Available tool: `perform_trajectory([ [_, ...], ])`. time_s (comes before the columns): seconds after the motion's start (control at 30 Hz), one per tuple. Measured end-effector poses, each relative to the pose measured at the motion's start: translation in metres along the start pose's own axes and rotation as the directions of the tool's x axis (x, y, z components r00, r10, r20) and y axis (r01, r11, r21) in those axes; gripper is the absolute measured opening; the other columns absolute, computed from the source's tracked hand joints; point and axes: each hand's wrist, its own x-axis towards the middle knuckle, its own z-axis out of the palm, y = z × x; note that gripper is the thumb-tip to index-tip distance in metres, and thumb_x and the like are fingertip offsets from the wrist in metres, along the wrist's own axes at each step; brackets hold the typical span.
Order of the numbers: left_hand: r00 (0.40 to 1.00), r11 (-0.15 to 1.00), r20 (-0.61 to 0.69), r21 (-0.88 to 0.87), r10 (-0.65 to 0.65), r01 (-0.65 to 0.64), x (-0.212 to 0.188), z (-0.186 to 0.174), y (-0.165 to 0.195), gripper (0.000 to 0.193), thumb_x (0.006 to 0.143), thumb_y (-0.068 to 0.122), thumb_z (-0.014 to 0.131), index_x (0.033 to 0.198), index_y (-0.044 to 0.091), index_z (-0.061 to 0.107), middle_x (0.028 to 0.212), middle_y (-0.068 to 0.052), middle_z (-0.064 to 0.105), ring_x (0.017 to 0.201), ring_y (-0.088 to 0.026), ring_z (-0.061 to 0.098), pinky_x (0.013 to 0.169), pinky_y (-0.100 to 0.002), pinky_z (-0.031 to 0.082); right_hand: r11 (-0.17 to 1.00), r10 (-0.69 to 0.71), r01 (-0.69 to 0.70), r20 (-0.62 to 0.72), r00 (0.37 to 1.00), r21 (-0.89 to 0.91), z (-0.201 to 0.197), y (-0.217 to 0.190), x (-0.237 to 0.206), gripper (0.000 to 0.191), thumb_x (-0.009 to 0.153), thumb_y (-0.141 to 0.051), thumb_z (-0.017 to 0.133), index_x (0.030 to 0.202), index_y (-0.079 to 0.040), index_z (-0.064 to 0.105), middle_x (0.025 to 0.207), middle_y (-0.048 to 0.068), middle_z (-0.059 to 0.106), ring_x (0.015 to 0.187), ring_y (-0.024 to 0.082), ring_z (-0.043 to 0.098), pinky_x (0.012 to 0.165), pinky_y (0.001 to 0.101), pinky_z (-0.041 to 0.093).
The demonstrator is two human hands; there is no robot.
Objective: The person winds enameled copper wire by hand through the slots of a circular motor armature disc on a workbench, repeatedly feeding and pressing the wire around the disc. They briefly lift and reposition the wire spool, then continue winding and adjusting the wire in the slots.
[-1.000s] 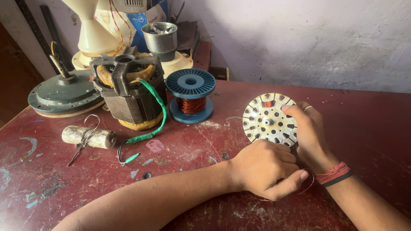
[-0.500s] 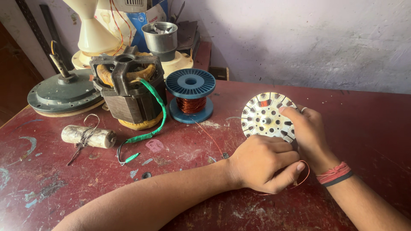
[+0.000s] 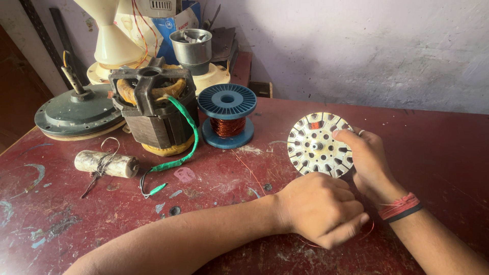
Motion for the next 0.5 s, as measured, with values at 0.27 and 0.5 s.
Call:
perform_trajectory([
  [0.27,0.992,1.0,0.129,0.021,0.011,-0.014,0.0,0.012,-0.002,0.026,0.094,0.027,0.057,0.077,0.009,0.064,0.069,-0.007,0.065,0.068,-0.026,0.067,0.066,-0.039,0.056,0.988,-0.126,0.124,-0.017,0.992,-0.096,-0.002,0.006,0.001,0.01,0.089,-0.01,0.066,0.093,-0.002,0.071,0.084,0.003,0.071,0.069,0.008,0.065,0.062,0.0238,0.052],
  [0.5,0.984,1.0,0.177,0.01,0.012,-0.014,-0.002,0.015,-0.003,0.027,0.092,0.03,0.058,0.073,0.011,0.064,0.07,-0.006,0.066,0.067,-0.027,0.067,0.064,-0.041,0.055,0.86,-0.324,0.286,-0.019,0.946,-0.422,-0.003,0.001,-0.004,0.015,0.091,-0.012,0.072,0.081,-0.001,0.073,0.068,0.0,0.065,0.055,0.004,0.053,0.046,0.0228,0.04],
])
